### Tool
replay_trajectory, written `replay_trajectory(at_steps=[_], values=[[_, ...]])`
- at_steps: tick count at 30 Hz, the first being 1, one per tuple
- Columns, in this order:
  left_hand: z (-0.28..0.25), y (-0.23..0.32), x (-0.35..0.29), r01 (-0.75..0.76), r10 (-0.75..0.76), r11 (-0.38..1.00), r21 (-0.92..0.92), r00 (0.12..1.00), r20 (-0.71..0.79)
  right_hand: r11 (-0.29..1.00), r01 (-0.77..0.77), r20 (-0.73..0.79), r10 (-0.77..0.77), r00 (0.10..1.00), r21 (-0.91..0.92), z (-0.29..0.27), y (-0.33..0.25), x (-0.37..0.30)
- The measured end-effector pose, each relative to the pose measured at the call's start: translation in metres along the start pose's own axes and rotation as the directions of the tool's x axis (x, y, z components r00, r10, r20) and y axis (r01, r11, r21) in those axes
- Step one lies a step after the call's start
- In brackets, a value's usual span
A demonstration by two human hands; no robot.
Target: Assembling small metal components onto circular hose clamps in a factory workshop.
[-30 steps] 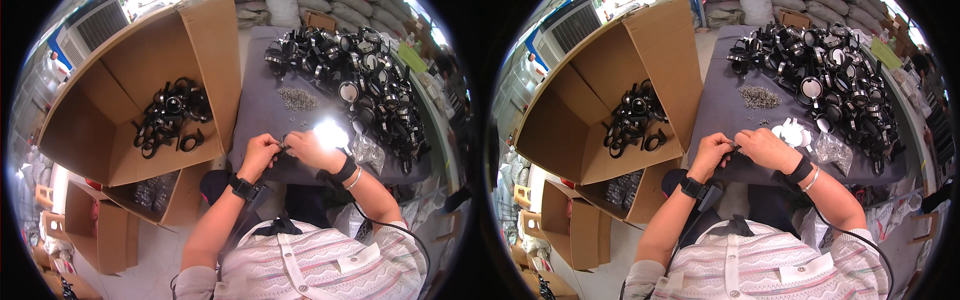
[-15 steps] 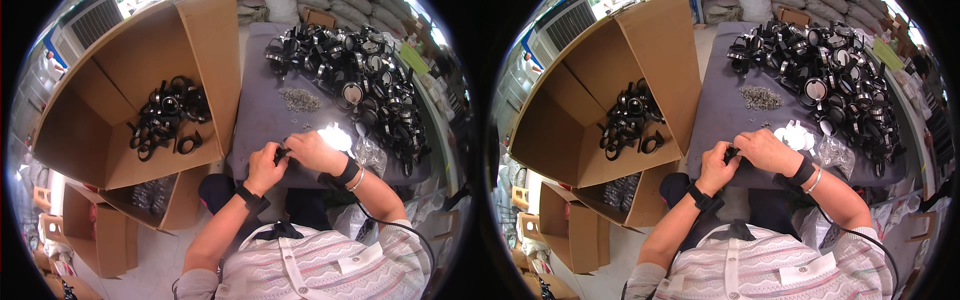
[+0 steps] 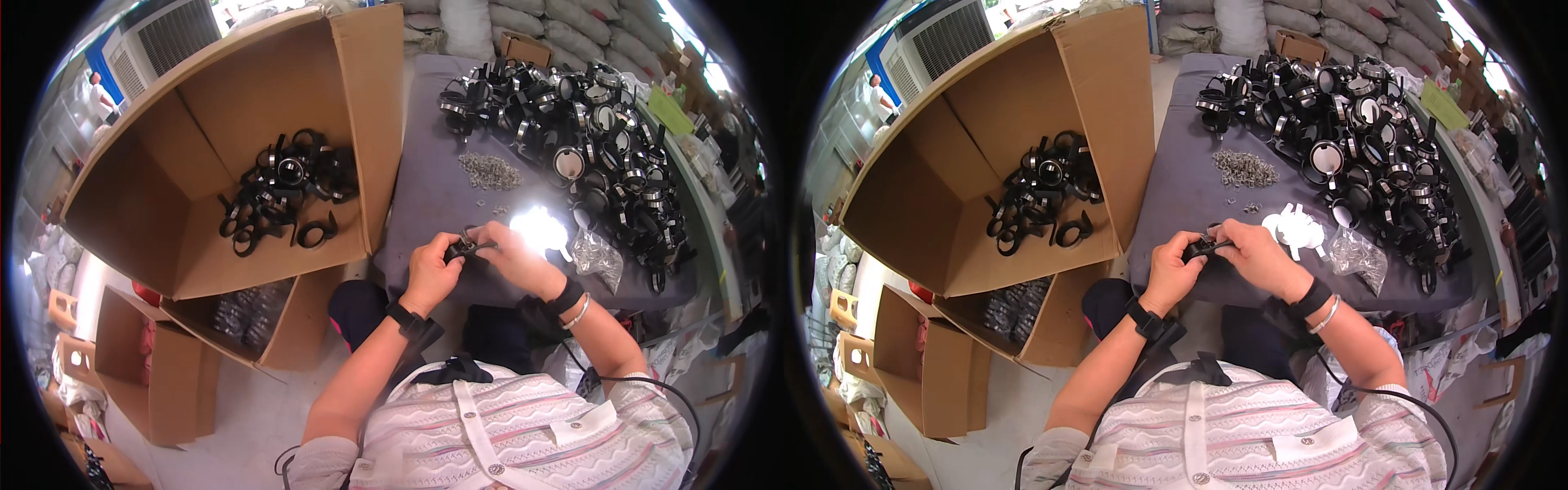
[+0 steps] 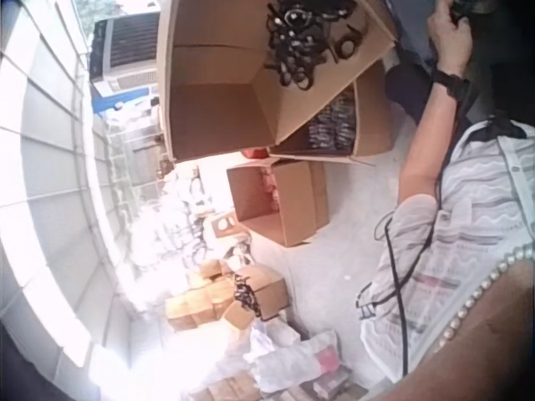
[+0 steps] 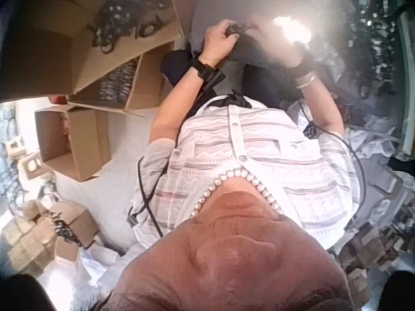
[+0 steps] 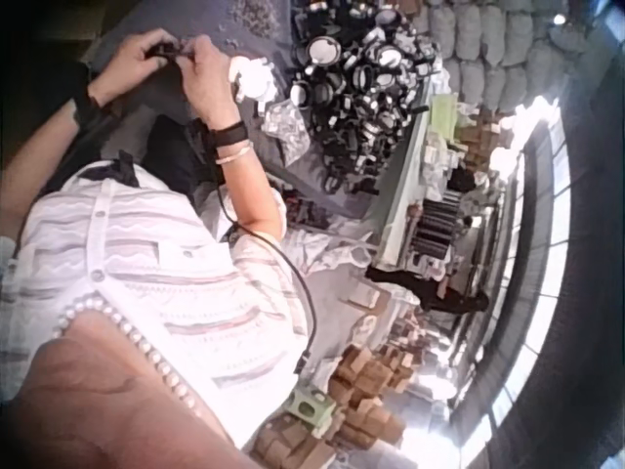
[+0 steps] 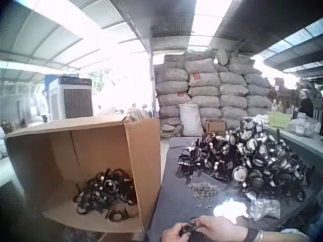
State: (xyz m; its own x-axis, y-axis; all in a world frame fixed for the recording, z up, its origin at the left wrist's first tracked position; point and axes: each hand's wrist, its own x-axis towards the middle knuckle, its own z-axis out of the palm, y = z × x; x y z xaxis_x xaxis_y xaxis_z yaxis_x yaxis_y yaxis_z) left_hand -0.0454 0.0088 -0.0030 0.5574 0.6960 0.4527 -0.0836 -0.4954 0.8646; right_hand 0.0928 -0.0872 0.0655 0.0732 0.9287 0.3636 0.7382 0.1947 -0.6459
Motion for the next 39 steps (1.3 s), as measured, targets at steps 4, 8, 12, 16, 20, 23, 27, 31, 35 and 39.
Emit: replay_trajectory(at_steps=[4,8,12,16,20,23,27,31,35,39], values=[[0.007,0.003,-0.008,0.018,-0.012,0.996,0.088,0.997,-0.073,0.998,0.042,-0.078,-0.045,0.996,-0.048,0.012,-0.012,-0.015],[0.013,0.004,-0.012,-0.047,0.060,0.990,0.130,0.993,-0.100,0.992,0.061,-0.101,-0.073,0.992,-0.109,0.019,-0.019,-0.017],[0.013,0.001,-0.013,-0.054,0.062,0.994,0.092,0.995,-0.084,0.990,0.027,-0.037,-0.033,0.999,-0.141,0.015,-0.015,-0.015],[0.012,0.001,-0.008,-0.007,0.007,1.000,0.004,0.998,-0.066,0.987,0.054,-0.006,-0.056,0.998,-0.154,0.012,-0.005,-0.016],[0.002,0.004,0.004,0.073,-0.067,0.994,-0.087,0.995,0.070,0.999,0.031,-0.075,-0.034,0.997,-0.041,0.012,-0.001,-0.021],[-0.006,0.010,0.012,0.079,-0.068,0.996,-0.039,0.974,0.214,0.999,0.038,-0.066,-0.040,0.997,-0.030,0.011,-0.003,-0.024],[-0.013,0.019,0.017,0.207,-0.193,0.978,-0.014,0.930,0.313,0.993,0.108,-0.034,-0.109,0.993,-0.044,0.007,-0.005,-0.023],[-0.017,0.024,0.019,0.414,-0.353,0.907,-0.083,0.852,0.386,0.989,0.142,-0.022,-0.143,0.989,-0.050,0.005,0.001,-0.020],[-0.021,0.025,0.020,0.354,-0.297,0.933,-0.059,0.853,0.429,0.990,0.133,-0.006,-0.133,0.991,0.056,0.006,0.010,-0.022],[-0.017,0.017,0.015,0.439,-0.362,0.888,-0.134,0.849,0.385,0.984,0.059,-0.124,-0.038,0.992,0.169,0.014,0.011,-0.033]])
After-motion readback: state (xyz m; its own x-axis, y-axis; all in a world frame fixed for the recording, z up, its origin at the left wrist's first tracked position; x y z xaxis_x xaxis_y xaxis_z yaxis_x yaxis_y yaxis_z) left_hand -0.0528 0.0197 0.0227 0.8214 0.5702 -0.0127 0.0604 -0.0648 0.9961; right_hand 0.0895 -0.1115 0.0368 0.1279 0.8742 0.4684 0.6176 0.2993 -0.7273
